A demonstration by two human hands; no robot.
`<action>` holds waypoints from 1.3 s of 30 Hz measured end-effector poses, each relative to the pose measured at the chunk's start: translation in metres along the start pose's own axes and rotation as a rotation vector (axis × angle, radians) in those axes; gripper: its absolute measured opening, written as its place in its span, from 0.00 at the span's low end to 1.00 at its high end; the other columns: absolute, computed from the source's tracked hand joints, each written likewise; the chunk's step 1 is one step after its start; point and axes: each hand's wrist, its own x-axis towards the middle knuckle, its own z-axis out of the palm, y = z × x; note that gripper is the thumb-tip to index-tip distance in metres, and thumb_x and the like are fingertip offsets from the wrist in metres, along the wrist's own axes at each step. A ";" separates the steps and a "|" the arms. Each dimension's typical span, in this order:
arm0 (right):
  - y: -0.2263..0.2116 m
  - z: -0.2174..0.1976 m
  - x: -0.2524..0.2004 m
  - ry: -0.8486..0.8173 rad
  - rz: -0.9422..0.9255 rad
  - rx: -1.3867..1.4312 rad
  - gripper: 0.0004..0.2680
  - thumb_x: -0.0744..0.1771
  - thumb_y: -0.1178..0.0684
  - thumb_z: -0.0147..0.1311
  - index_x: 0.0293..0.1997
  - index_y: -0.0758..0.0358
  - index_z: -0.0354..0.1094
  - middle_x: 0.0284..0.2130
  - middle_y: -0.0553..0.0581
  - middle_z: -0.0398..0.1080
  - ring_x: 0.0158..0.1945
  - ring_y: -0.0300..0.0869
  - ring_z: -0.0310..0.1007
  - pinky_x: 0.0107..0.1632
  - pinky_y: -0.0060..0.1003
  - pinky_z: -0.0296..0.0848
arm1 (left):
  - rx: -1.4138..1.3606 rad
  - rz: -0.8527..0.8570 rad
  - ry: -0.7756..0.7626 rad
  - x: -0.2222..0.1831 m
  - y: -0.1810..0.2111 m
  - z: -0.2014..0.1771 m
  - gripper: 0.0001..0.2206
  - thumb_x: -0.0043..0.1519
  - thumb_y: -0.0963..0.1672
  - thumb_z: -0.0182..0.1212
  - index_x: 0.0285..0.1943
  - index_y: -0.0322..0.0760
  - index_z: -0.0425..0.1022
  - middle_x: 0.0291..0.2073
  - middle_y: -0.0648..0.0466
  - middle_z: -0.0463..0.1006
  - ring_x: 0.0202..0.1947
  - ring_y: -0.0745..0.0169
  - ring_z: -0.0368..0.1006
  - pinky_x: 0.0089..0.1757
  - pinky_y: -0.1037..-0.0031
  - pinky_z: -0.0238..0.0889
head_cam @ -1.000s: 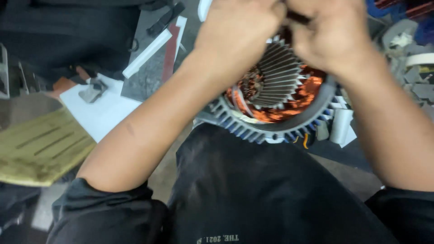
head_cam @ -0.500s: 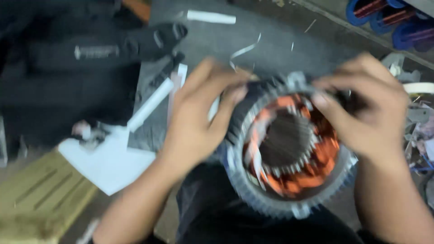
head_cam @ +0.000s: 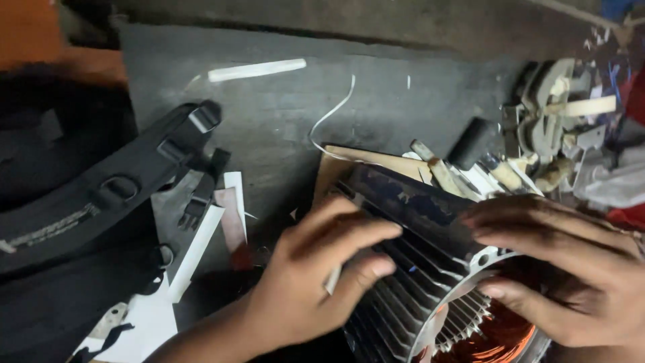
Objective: Inserting insulation strips into the slots of an electric motor stator and using a tool to seat them.
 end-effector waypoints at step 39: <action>0.248 0.076 -0.223 0.512 0.416 0.557 0.06 0.70 0.59 0.51 0.51 0.70 0.69 0.45 0.62 0.74 0.45 0.46 0.76 0.53 0.35 0.73 | 1.546 0.166 0.100 -0.056 0.091 0.149 0.32 0.50 0.34 0.51 0.70 0.36 0.65 0.60 0.49 0.71 0.30 0.51 0.69 0.28 0.63 0.60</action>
